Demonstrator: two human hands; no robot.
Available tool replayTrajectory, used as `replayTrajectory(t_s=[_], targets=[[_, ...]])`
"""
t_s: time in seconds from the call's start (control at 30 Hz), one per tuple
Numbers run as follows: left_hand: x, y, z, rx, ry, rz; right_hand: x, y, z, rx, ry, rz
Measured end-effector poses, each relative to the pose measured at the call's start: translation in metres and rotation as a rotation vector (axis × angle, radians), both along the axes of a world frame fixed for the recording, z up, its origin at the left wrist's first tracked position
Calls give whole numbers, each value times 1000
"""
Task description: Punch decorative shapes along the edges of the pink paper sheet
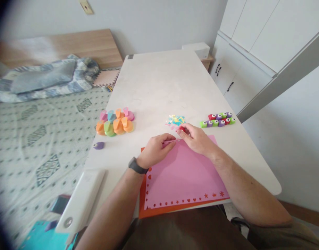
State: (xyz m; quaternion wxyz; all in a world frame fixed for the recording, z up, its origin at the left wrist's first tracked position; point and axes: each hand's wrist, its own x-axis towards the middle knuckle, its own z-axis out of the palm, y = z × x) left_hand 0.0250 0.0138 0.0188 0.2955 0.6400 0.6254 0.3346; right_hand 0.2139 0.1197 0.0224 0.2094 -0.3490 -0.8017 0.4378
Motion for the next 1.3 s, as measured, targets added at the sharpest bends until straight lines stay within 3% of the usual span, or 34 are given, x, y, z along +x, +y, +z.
replayTrajectory(t_s=[0.33, 0.63, 0.83, 1.03, 1.3], targets=[[2, -1, -1, -28, -165, -77, -1, -3, -2, 0, 42, 7], [-4, -2, 8, -118, -302, -93, -1, -4, 1, -17, 59, 10], [-11, 1, 5, -211, -485, -68, -1, -5, 0, -12, 39, 14], [-12, 2, 3, -416, -836, -97, -5, -9, -5, 67, 4, 0], [-8, 1, 1, -494, -904, -149, -9, -10, -10, 83, 29, -94]])
